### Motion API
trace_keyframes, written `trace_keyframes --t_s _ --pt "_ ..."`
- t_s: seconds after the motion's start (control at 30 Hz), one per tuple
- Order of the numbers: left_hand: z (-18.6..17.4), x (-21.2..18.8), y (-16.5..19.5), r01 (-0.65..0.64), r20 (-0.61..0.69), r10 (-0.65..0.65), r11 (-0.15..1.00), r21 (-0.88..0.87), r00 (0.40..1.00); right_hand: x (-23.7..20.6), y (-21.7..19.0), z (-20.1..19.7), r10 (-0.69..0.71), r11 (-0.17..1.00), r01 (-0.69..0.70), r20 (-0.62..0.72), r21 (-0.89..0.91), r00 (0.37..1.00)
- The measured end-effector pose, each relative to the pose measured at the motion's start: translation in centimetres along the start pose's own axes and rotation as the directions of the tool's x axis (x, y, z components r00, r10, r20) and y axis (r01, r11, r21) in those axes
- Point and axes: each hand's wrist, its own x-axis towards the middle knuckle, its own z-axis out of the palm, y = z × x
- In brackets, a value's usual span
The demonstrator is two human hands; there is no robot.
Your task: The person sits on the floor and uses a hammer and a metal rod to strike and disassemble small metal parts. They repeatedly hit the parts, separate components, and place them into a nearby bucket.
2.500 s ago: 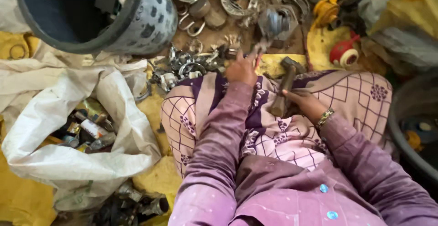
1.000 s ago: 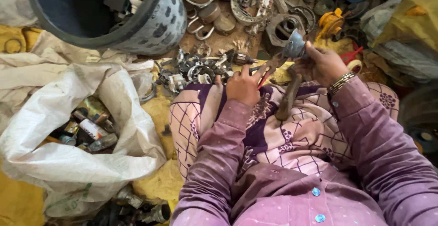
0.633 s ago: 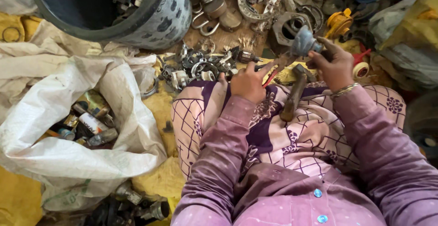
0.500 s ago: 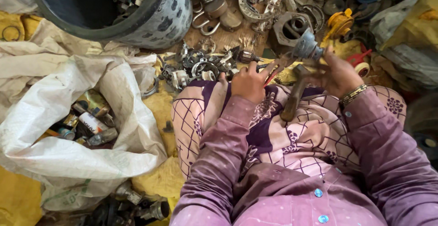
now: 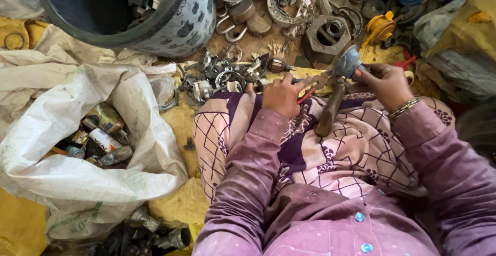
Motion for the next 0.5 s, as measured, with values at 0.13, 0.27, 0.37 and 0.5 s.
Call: trace_keyframes --t_s 0.13,0.27,0.37,0.5 --pt "-0.6 0.1 0.0 0.005 0.034 -0.004 1.000 -0.025 0.999 -1.1 -1.8 -0.2 -0.143 0.984 0.147 0.042 -0.101 0.989" --pt "-0.8 0.1 0.1 -0.025 -0.015 0.024 0.998 -0.050 1.000 -2.1 -1.8 0.0 -0.451 0.672 0.287 -0.070 -0.682 0.890" --pt "-0.8 -0.1 0.3 -0.034 -0.047 0.031 0.997 -0.069 0.998 -2.3 -0.9 0.4 -0.722 0.330 0.388 0.035 -0.860 0.692" --pt "-0.6 -0.5 0.5 0.002 -0.027 -0.005 0.994 -0.105 1.000 -1.7 0.8 0.4 -0.698 0.272 0.318 0.041 -0.908 0.715"
